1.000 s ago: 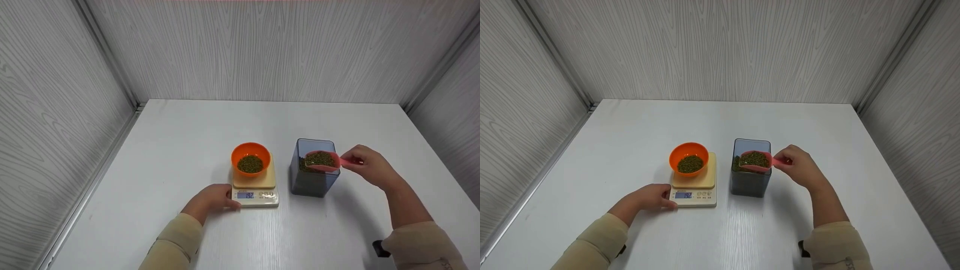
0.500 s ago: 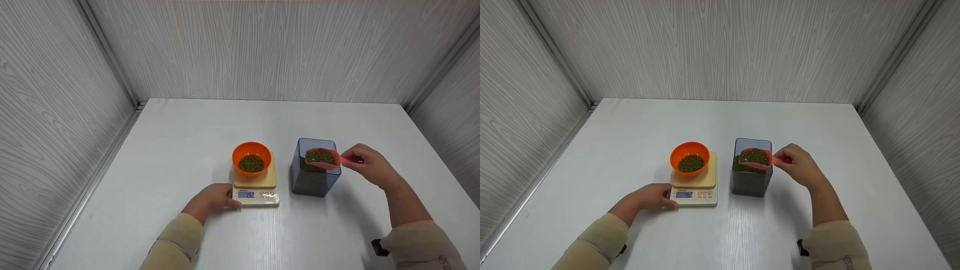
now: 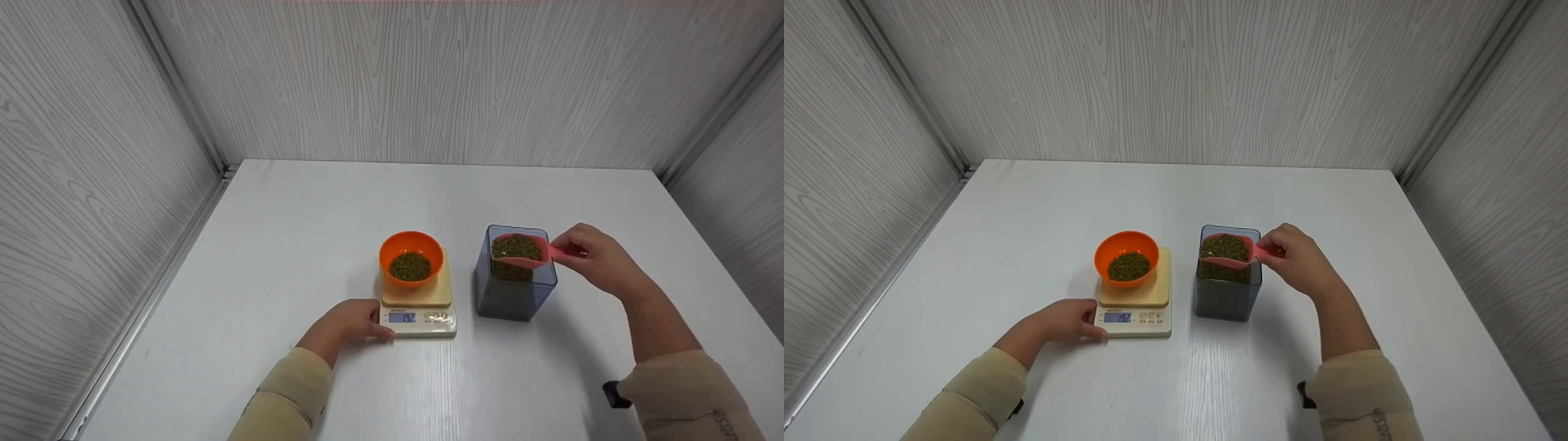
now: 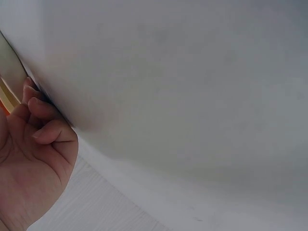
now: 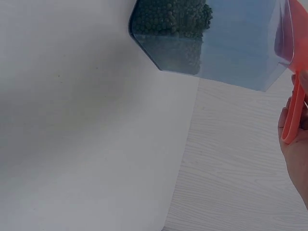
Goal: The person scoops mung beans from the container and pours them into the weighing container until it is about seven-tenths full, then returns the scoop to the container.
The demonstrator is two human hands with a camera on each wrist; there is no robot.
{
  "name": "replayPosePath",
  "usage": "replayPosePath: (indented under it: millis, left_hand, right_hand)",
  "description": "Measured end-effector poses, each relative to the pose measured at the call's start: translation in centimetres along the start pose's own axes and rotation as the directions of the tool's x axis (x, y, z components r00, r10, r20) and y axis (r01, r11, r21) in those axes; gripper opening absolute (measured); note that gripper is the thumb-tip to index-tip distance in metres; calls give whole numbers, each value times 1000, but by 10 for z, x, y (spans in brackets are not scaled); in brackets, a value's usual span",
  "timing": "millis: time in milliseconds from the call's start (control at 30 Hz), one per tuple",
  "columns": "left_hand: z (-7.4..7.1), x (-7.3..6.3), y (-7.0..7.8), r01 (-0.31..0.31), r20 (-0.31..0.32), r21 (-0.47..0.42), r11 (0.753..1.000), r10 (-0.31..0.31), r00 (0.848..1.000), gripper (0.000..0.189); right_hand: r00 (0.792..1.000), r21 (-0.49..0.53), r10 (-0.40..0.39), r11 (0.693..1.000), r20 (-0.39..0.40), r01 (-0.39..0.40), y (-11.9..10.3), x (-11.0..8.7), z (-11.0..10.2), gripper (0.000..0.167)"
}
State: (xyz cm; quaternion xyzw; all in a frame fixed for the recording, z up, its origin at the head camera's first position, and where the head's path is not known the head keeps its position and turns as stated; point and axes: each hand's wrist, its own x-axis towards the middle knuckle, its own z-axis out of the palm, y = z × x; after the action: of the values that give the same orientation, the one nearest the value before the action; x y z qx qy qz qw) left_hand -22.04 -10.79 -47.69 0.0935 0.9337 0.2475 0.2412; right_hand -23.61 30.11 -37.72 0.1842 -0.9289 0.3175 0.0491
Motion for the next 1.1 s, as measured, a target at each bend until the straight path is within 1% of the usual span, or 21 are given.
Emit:
replayPosePath:
  millis: [233, 600, 833, 933, 1100]
  left_hand:
    - [0, 0, 0, -23, -5, 26, 999, 23, 1000, 39]
    - [0, 1, 0, -3, 1, 24, 1000, 3, 1000, 41]
    - [1, 0, 1, -16, -5, 36, 999, 17, 1000, 41]
    - [0, 0, 1, -6, -3, 28, 1000, 6, 1000, 41]
    - [0, 0, 0, 1, -2, 32, 999, -1, 1000, 42]
  right_hand:
    - [999, -4, -41, 999, 23, 41, -17, 13, 7, 16]
    - [998, 25, 13, 1000, 59, -15, -47, 35, 27, 15]
    - [996, -16, 15, 1000, 83, -14, -63, 45, 43, 15]
    - [996, -32, 4, 999, 93, -1, -69, 47, 48, 14]
    - [995, -60, 7, 998, 99, -1, -79, 49, 53, 13]
